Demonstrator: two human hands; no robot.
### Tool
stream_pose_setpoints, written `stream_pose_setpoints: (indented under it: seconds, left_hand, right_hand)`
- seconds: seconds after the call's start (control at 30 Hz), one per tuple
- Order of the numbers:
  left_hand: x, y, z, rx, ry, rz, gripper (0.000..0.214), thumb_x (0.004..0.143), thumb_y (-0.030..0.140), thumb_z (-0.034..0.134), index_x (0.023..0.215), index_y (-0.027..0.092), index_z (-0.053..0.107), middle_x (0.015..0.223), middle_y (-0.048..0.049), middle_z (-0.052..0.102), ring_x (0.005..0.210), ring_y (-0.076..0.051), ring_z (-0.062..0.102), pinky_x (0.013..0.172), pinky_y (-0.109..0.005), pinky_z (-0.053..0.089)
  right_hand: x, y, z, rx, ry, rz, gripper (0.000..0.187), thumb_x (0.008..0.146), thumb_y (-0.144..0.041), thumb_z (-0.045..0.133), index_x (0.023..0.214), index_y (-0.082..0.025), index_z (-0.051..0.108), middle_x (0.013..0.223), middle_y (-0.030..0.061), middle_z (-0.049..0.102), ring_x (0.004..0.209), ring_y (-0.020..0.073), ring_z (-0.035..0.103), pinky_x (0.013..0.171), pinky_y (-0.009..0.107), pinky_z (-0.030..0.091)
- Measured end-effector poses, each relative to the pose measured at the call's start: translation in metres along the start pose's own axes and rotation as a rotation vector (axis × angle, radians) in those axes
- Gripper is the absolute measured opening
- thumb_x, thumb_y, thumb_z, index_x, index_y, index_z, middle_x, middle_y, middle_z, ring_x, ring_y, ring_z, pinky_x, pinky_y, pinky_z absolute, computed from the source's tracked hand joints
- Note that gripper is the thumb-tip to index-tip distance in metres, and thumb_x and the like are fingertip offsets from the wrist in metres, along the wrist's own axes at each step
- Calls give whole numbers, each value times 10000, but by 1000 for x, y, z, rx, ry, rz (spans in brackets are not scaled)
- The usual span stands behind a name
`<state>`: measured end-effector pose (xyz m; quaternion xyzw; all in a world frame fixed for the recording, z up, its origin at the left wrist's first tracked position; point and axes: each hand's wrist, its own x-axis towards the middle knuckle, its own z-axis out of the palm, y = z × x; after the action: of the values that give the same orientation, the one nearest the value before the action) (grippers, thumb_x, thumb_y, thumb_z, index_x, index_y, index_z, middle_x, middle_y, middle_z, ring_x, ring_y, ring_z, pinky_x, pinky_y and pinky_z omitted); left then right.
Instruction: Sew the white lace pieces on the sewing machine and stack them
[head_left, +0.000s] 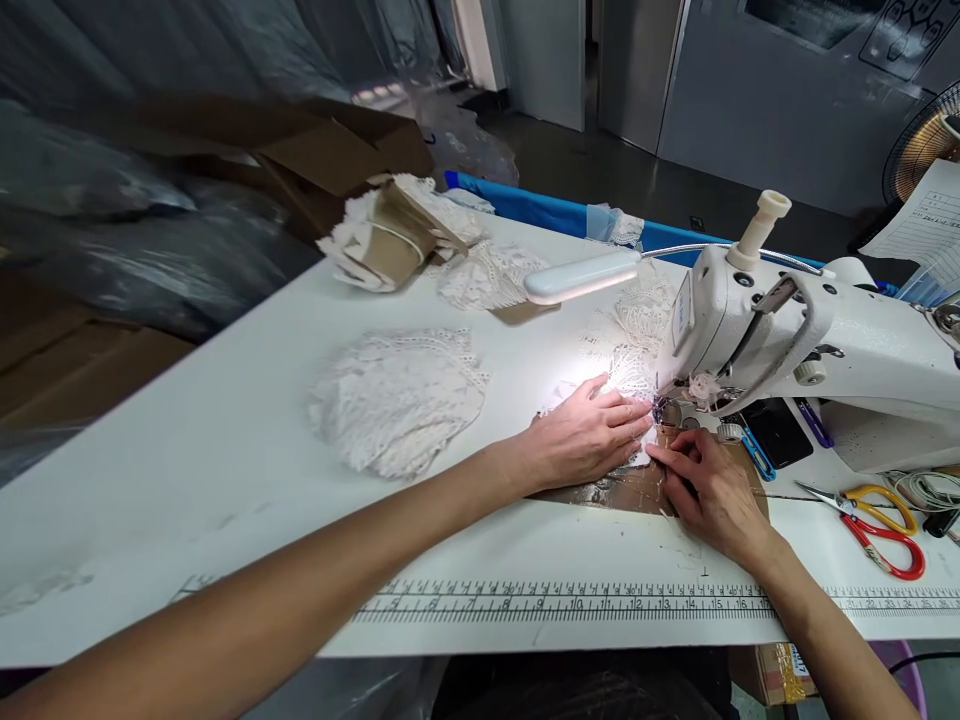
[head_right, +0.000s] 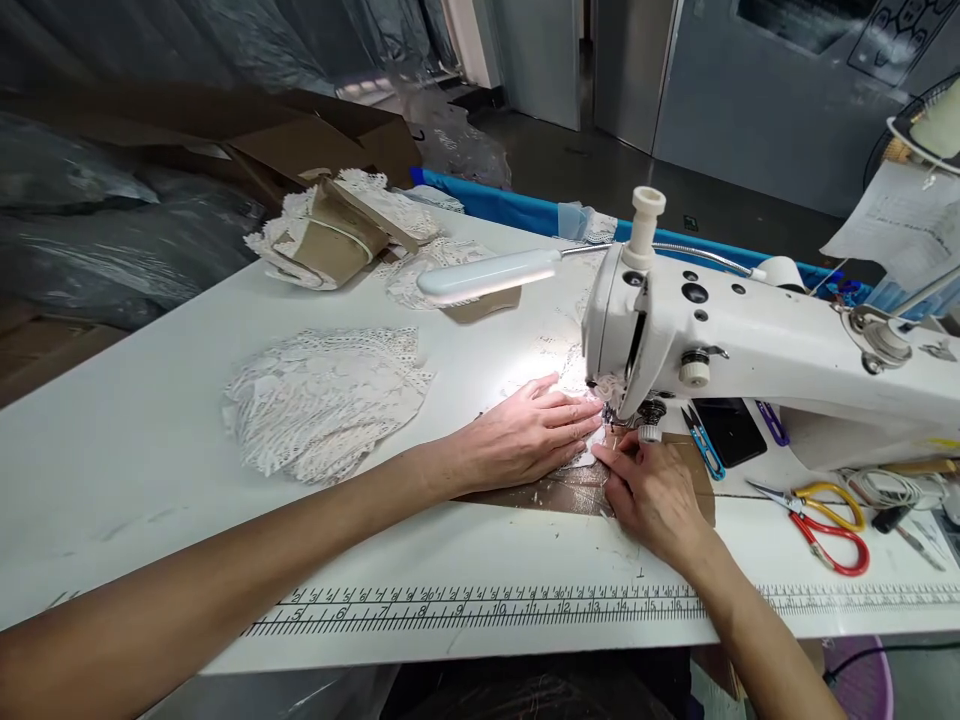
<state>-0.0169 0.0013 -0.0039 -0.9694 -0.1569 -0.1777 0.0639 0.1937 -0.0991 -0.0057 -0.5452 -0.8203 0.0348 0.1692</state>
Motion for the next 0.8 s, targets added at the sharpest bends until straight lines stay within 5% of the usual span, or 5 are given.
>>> stream_pose_setpoints:
  seconds: [0.3,0.6,0.8]
  left_hand:
    - [0,3,-2,39,14,-22,313,1039,239,336,1119,150,625,1157,-119,657,910,-194,611,910,-426,479]
    - [0,13,-8,138,11,-26,300,1031,213,335,1076,126,619,974,-107,659,744,-180,551,693,-356,429]
    - [-1,14,-9,120,81,-51,285,1019,236,347,1112,135,597,1055,-121,664,814,-203,573,772,-401,449]
  right_hand:
    - [-1,1,1,8,-24,24,348,932,-196,550,1253,-263,666,1061,95,619,857,203,604,748,327,556]
    - [0,-2,-2,20,-34,14,363,906,-164,543,1226,-273,676,1032,86,615,841,199,586,712,315,537]
    - [1,-2,-3,12,-18,3,380,887,-145,539,1219,-272,674,1023,79,608,833,199,576,708,317,528]
